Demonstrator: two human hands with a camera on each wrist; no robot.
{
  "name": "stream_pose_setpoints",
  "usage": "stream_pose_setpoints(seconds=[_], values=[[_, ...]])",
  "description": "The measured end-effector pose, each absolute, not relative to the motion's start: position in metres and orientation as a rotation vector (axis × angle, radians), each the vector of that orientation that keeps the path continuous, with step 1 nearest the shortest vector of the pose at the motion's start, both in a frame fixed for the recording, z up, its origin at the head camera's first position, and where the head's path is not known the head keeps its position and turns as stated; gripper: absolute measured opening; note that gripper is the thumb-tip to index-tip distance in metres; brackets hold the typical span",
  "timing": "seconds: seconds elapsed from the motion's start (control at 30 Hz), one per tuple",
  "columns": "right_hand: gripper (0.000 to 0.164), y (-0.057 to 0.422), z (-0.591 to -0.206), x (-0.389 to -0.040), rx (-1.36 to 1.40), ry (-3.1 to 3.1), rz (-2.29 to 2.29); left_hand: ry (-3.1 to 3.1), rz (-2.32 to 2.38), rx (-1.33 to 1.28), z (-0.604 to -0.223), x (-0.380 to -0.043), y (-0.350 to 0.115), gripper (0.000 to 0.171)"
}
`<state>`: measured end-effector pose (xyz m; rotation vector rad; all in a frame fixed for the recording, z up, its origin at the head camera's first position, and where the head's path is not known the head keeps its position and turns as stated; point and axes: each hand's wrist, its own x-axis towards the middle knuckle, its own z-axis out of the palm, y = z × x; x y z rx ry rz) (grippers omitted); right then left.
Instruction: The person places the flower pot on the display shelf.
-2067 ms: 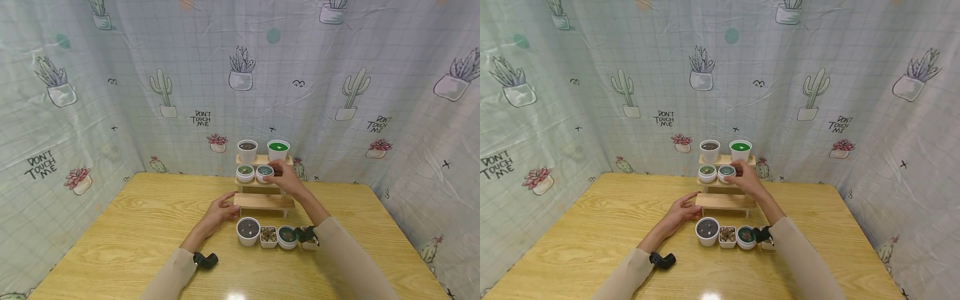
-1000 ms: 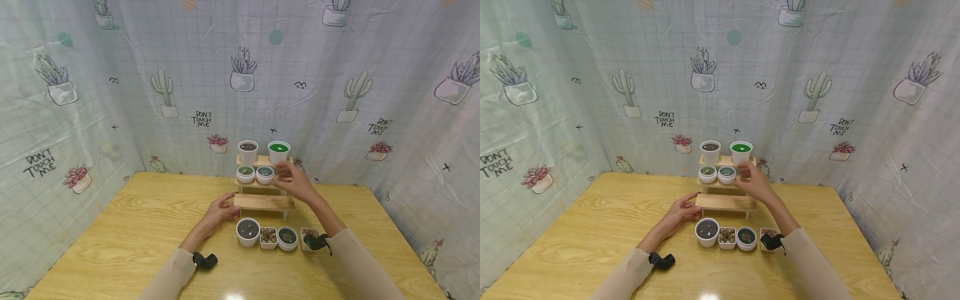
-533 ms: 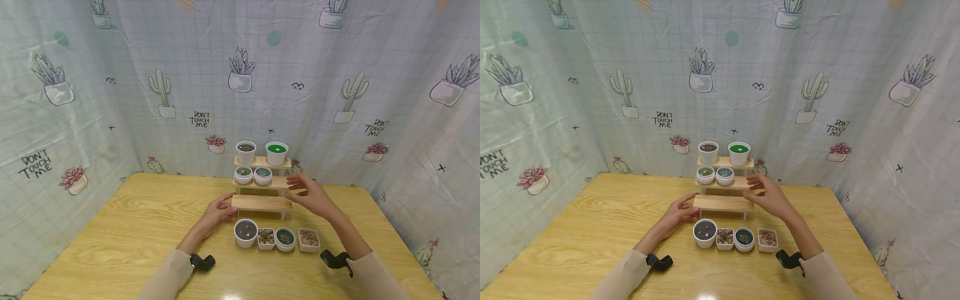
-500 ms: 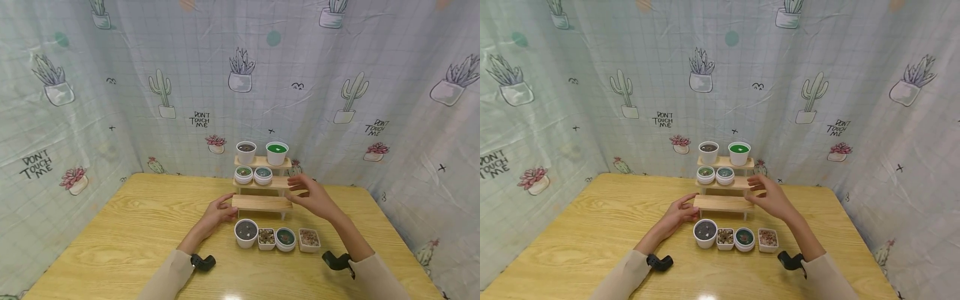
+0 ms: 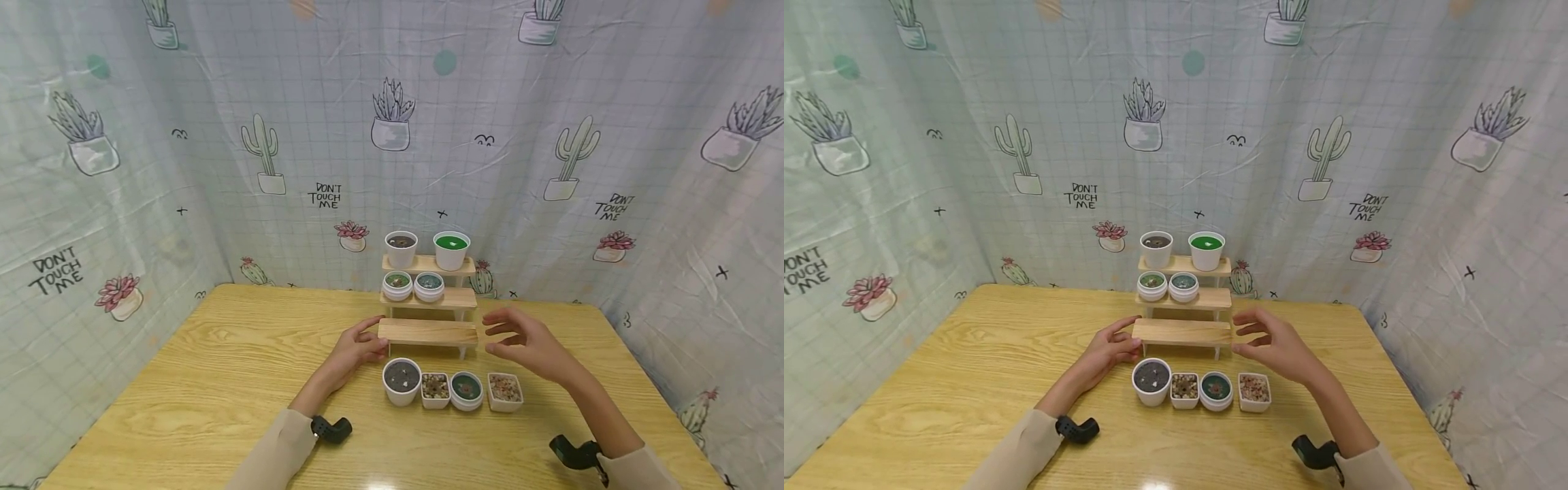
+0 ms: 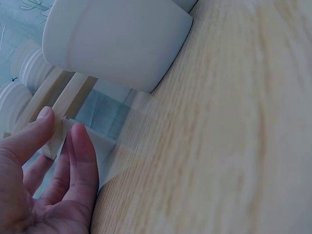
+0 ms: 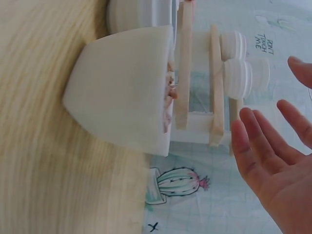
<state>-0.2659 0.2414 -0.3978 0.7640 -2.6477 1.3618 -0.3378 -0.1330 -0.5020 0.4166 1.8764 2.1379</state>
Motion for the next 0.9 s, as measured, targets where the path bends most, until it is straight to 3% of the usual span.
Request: stream_pose_setpoints(seconds=[0.9], values=[[0.042,0.269,-0.434,-0.266,0.955,-2.732,1.562,1.889,2.12,0.426,-0.504,-0.34,-0.133,0.072]])
